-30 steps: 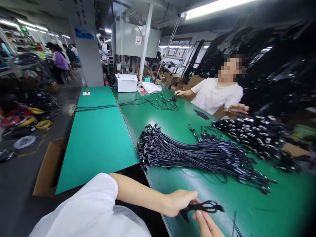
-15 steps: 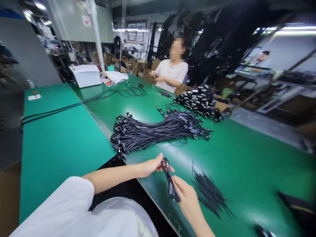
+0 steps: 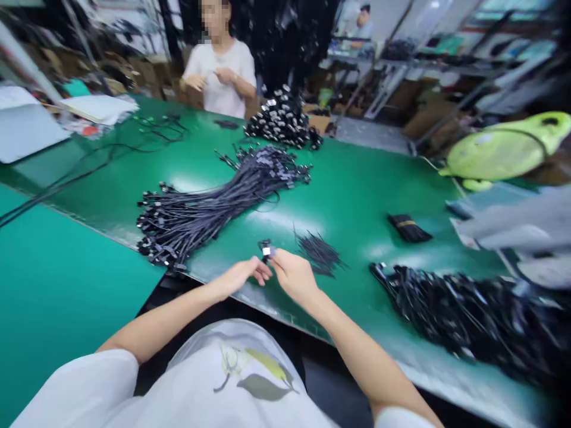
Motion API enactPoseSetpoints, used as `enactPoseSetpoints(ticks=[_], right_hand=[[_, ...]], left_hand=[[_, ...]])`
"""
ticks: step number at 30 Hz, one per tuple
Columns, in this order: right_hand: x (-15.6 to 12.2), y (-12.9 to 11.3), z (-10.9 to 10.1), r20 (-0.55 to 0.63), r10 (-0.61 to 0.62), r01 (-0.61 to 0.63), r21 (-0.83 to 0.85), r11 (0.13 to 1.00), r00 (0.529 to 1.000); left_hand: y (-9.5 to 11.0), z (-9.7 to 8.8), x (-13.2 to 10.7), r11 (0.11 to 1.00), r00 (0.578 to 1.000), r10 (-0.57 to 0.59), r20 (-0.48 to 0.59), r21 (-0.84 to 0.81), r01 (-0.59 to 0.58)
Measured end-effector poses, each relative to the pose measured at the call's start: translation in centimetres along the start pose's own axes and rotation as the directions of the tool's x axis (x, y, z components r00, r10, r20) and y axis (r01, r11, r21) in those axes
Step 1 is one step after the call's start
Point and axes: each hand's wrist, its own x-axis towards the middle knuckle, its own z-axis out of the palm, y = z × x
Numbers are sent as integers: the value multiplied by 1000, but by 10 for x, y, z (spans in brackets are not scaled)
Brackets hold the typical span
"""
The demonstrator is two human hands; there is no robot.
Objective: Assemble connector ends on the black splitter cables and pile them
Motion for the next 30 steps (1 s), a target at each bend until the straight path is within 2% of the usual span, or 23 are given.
enactPoseSetpoints(ticks=[3,5,7,9,10,13,15,17,19,21,23,25,26,27,28,29,30], right_hand=[[-3,-10,4,50,-11,13,-47,999,999],[-4,-11,10,85,38,-40,20,999,996],[-7,-9,15,136,108,-125,126,984,985],[-11,-7,16,195,177,-210,163,964,965],[-14,-7,13,220,207,-239,131,962,953],[-23,-13,-4,232,226,-211,-89,973,946],[-29,-18,-20,134,154,-123,-215,969,979],[-33,-19,-30,10,34,-30,-290,957,999],[-34,-15,-29,-6,-5,2,-336,942,1000],[-38,-3,-21,133,100,-51,-330,943,986],[-48,14,-15,298,229,-151,-263,953,927],[-67,35,-20,349,302,-246,-196,949,887],[-80,47,-29,301,348,-303,-187,935,888],[-95,59,-42,202,414,-377,-196,905,888],[-112,71,-58,59,492,-470,-218,856,869],[-129,83,-77,-116,565,-575,-240,782,817],[-147,97,-98,-304,612,-681,-249,688,730]], left_hand=[[-2,-6,13,942,980,-199,14,-271,195],[4,-6,16,916,974,-225,24,-335,220],[9,0,16,927,980,-199,2,-323,189],[11,7,16,946,987,-159,-34,-290,143],[10,11,18,955,989,-135,-57,-274,115],[3,15,27,985,988,-50,-146,-172,24],[-2,14,34,1000,982,11,-186,-10,-13],[-4,12,38,970,984,79,-158,240,-39],[-6,15,40,858,986,161,-50,501,-115],[-9,20,41,688,965,232,125,679,-254],[-13,22,44,510,911,254,326,755,-412],[-16,16,48,321,845,258,468,783,-532],[-16,8,50,227,827,277,490,802,-552],[-14,-4,52,145,821,314,476,831,-537],[-12,-19,53,90,831,356,427,870,-485],[-9,-36,53,59,846,382,372,904,-424],[-5,-55,52,38,861,414,296,939,-341]])
